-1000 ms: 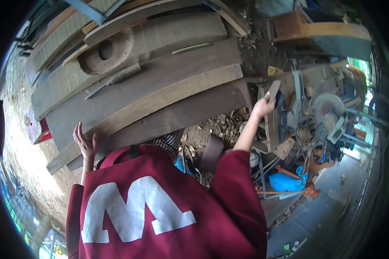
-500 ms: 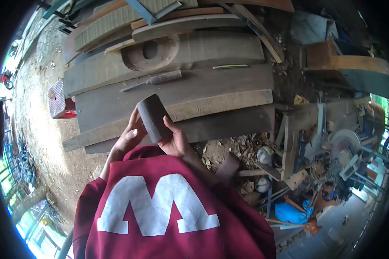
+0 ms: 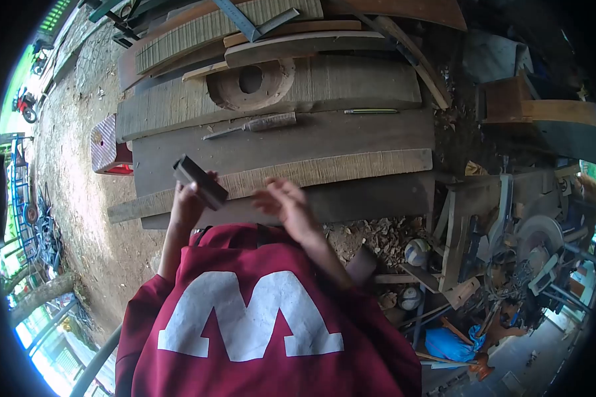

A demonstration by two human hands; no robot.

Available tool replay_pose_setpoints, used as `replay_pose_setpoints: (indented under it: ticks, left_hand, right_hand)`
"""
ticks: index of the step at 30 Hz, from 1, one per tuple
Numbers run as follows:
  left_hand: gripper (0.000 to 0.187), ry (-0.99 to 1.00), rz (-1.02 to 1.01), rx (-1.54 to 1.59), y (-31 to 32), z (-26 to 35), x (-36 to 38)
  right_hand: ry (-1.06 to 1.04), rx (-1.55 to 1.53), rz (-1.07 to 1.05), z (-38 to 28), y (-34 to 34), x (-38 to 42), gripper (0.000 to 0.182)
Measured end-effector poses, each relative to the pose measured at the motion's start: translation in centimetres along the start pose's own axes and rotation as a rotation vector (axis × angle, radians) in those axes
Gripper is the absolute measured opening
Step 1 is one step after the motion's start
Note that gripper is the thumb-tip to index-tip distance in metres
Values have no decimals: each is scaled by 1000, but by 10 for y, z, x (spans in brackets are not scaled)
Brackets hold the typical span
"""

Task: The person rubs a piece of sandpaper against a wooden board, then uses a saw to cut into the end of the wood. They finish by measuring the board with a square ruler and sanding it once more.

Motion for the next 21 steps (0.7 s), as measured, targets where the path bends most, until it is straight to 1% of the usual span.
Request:
replay_pose_setpoints:
  ticks: [2, 4, 6, 8, 9, 10, 12, 13, 14, 15, 16, 17, 18, 19, 20, 21]
  left_hand:
    - [45, 62, 93, -36, -16, 6, -4]
    - [42, 37, 127, -52, -23, 9, -5]
    - [39, 12, 164, -62, -34, 8, -5]
    - [39, -6, 317, -125, -50, 7, -3]
    - [34, 22, 394, -194, -55, 12, 2]
    - [34, 27, 404, -185, -62, 12, 5]
    - [30, -40, 524, -528, -95, 14, 13]
    - [28, -15, 580, -595, -106, 19, 21]
    - [28, 178, 613, -640, -133, 15, 22]
    - [27, 196, 703, -894, -174, 5, 25]
    - [29, 294, 827, -1350, -174, 26, 38]
    - [27, 161, 936, -1553, -160, 49, 52]
    - [31, 48, 957, -1558, -175, 50, 54]
    - [36, -41, 968, -1474, -176, 54, 55]
    - [40, -130, 980, -1386, -178, 54, 55]
    - [43, -6, 1014, -1494, -190, 42, 49]
  right_hand:
    - [-335, 254, 163, -44, -30, 7, 20]
    - [-585, 315, 327, -91, -62, 24, 19]
    - [-723, 260, 436, -129, -83, 47, 19]
    - [-830, 195, 537, -156, -104, 70, 21]
    - [-856, 185, 577, -163, -110, 78, 22]
    - [-880, 176, 615, -168, -116, 85, 23]
    - [-884, 194, 609, -170, -122, 86, 24]
    - [-876, 249, 652, -170, -123, 86, 23]
    - [-867, 305, 697, -171, -124, 86, 23]
    - [-836, 368, 735, -173, -124, 82, 21]
    - [-830, 385, 736, -177, -133, 76, 21]
    - [-918, 625, 741, -188, -142, 71, 22]
    - [-1001, 869, 734, -201, -147, 65, 22]
    - [-1108, 1161, 687, -216, -141, 62, 22]
    - [-1125, 1268, 732, -231, -146, 58, 25]
    - [-1135, 1446, 785, -249, -152, 54, 26]
Point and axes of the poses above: each hand's wrist, its own x-axis away from the middle knuckle, its own y-axis out of the palm, z = x × y, the point moved 6 cm from there along -x, towards the middle knuckle, and after that the axes turned 13 degrees about -x, right-handed, at the moved point
